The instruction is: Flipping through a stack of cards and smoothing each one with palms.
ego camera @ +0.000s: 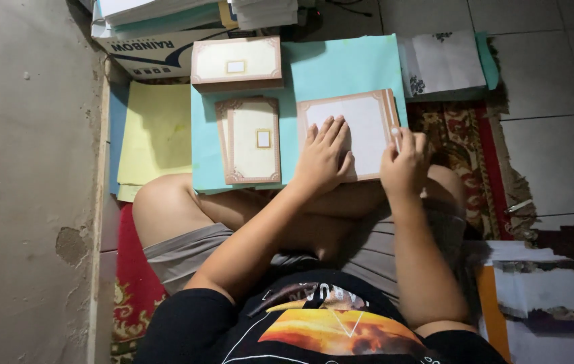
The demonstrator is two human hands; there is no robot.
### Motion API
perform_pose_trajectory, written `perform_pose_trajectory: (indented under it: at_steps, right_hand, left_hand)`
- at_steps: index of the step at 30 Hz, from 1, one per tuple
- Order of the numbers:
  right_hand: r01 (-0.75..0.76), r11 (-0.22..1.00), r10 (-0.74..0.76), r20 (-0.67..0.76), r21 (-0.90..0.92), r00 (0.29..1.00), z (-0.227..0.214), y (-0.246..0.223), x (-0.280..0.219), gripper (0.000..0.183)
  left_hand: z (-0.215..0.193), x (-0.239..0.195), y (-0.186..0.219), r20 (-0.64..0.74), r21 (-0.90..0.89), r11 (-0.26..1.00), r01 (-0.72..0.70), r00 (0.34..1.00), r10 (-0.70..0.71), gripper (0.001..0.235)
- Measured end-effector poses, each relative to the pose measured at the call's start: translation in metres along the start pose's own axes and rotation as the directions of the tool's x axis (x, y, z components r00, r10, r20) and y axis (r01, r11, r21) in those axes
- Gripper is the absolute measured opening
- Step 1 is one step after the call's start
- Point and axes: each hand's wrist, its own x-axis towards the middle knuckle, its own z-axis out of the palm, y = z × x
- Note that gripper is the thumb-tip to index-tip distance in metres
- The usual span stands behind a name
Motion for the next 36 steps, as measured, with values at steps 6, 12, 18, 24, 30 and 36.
perform_pose_trajectory:
  at_steps: [6,12,18,24,30,36]
  right_hand:
    - [-0.107,0.986,0.100,0.056,0.129,0.993,-0.021,-0.008,0.001,0.019]
    - [0.147,0.923,-0.117,-0.105,0.355,0.988,-0.066,-0.057,0.013,0.020]
    - [0.338,0.831,-0.381,0.009,0.441,0.925,-0.052,-0.076,-0.013,0.043]
    - [0.421,0.768,-0.493,0.025,0.483,0.870,-0.050,-0.082,-0.014,0.054]
    - [0.344,0.748,-0.468,0.083,0.567,0.880,-0.036,-0.070,-0.020,0.070]
    - [0.326,0.880,-0.256,-0.232,0.346,0.938,-0.029,-0.051,-0.030,0.073]
  left_hand:
    - [-0.001,0.002,-0.003,0.082,0.030,1.000,-0.005,0.997,0.002,0.068]
    - [-0.008,-0.001,-0.001,0.086,-0.037,0.999,0.007,0.996,-0.004,0.062]
    - [-0.016,0.000,-0.013,0.085,-0.293,0.955,0.039,0.996,-0.014,0.073]
    - [0.005,-0.002,-0.029,0.071,-0.456,0.888,0.057,0.997,-0.028,0.066]
    - [0.013,0.000,-0.032,0.081,-0.514,0.853,0.093,0.995,-0.060,0.069]
    - [-0.013,-0.001,-0.021,0.102,-0.504,0.857,0.106,0.993,-0.062,0.070]
